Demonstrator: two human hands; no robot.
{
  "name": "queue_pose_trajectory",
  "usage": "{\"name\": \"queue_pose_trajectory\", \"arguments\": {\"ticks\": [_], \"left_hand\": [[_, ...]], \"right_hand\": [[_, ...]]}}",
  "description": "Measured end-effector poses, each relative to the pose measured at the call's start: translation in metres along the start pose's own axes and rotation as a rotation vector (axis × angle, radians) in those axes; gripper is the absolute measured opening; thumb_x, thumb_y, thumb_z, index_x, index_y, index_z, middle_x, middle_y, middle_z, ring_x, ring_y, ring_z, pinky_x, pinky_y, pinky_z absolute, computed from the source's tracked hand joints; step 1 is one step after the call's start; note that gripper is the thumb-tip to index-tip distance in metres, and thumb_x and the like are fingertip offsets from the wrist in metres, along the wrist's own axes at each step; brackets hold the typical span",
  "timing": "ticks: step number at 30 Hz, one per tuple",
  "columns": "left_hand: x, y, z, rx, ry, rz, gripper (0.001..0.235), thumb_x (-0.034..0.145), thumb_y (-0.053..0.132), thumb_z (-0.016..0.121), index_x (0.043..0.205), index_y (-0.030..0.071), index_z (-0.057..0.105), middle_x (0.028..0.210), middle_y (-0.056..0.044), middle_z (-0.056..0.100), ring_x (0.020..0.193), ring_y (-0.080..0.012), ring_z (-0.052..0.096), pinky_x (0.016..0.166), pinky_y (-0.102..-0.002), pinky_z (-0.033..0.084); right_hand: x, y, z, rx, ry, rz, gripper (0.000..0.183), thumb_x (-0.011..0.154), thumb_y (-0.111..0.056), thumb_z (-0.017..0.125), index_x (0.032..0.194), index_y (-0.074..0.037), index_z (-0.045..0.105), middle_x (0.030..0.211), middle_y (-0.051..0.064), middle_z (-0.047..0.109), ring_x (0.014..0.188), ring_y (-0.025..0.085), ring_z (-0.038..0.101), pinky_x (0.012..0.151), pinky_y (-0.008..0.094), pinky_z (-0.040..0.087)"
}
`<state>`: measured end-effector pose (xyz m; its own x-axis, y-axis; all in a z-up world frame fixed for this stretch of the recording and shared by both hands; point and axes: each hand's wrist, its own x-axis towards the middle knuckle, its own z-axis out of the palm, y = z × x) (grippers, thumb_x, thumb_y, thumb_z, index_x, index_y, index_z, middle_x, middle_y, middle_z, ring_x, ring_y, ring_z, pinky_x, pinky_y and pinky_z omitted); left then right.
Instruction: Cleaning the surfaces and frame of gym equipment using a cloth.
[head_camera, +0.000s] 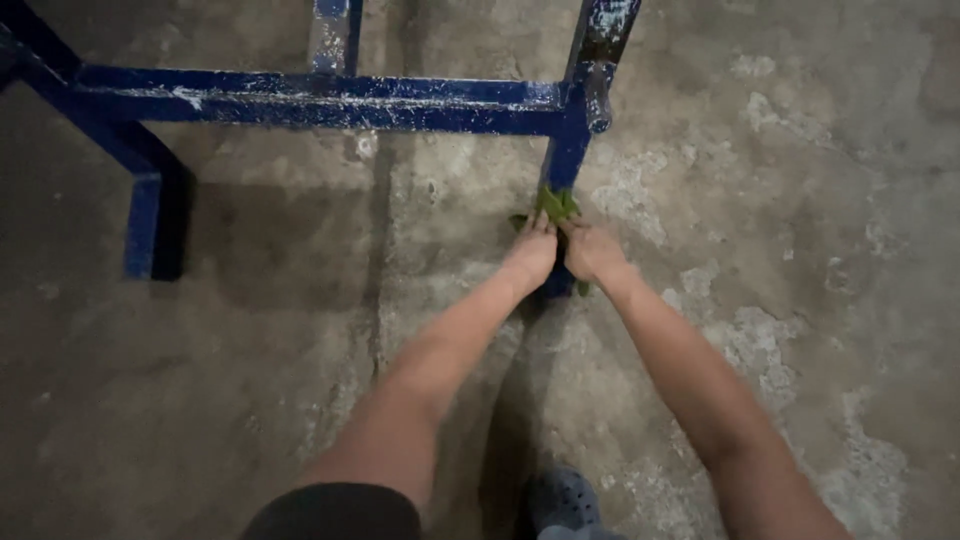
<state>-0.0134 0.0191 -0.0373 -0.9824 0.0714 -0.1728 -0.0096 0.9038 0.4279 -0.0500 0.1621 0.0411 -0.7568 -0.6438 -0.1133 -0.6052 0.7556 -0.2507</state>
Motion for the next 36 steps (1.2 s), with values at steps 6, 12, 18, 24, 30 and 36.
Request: {"name": "queue_pose_trajectory", "arguments": {"ticks": [6,12,18,24,30,36], "left_hand": [[-0.077,0.007,-0.002,-0.121,0.057,0.174,0.016,0.083,0.004,0.061,0.091,-0.001,0.073,0.097,-0.025,0.073,0.094,-0.043,0.071,0.083,-0.051,0.058],[-0.107,0.007,-0.114,-0.157,-0.121,-0.069,0.023,0.089,0.001,0.057,0.106,-0.002,0.073,0.114,-0.028,0.071,0.108,-0.043,0.069,0.091,-0.051,0.057],[-0.088,-0.016,-0.173,-0.022,-0.008,-0.133,0.043,0.09,0.008,0.059,0.132,-0.004,0.062,0.157,-0.026,0.042,0.147,-0.0422,0.037,0.118,-0.047,0.041],[-0.131,-0.053,-0.215,0.53,0.166,-0.049,0.05,0.093,0.012,0.051,0.137,-0.013,0.053,0.152,-0.032,0.04,0.15,-0.0466,0.029,0.119,-0.047,0.035],[-0.181,-0.16,-0.254,0.384,-0.076,-0.156,0.039,0.107,0.009,0.045,0.137,-0.004,0.066,0.151,-0.023,0.059,0.151,-0.0363,0.048,0.135,-0.046,0.034],[-0.217,-0.246,-0.272,0.534,0.195,-0.12,0.047,0.09,0.012,0.052,0.13,-0.013,0.057,0.146,-0.032,0.048,0.143,-0.0466,0.036,0.119,-0.05,0.028]], "right_hand": [[-0.024,-0.015,-0.004,-0.272,-0.542,-0.154,0.028,0.086,-0.025,0.061,0.102,-0.01,0.078,0.11,0.017,0.076,0.104,0.038,0.071,0.089,0.05,0.056],[0.003,-0.047,0.01,-0.013,-0.165,-0.135,0.044,0.085,-0.014,0.059,0.127,-0.003,0.064,0.115,0.024,0.073,0.108,0.043,0.067,0.098,0.05,0.052],[0.007,-0.13,-0.053,0.13,0.319,-0.171,0.064,0.082,-0.009,0.063,0.144,0.003,0.052,0.15,0.025,0.05,0.133,0.046,0.045,0.11,0.049,0.042],[0.029,-0.197,-0.078,-0.008,0.356,-0.247,0.058,0.085,-0.004,0.06,0.142,0.004,0.052,0.149,0.025,0.05,0.128,0.048,0.047,0.109,0.051,0.041],[0.065,-0.293,-0.058,0.14,0.336,-0.382,0.068,0.076,0.003,0.059,0.144,0.005,0.051,0.149,0.024,0.052,0.13,0.045,0.048,0.11,0.047,0.043],[0.105,-0.375,-0.03,0.071,0.363,-0.436,0.064,0.075,-0.001,0.062,0.139,0.004,0.052,0.145,0.022,0.054,0.131,0.044,0.048,0.113,0.046,0.042]]}}
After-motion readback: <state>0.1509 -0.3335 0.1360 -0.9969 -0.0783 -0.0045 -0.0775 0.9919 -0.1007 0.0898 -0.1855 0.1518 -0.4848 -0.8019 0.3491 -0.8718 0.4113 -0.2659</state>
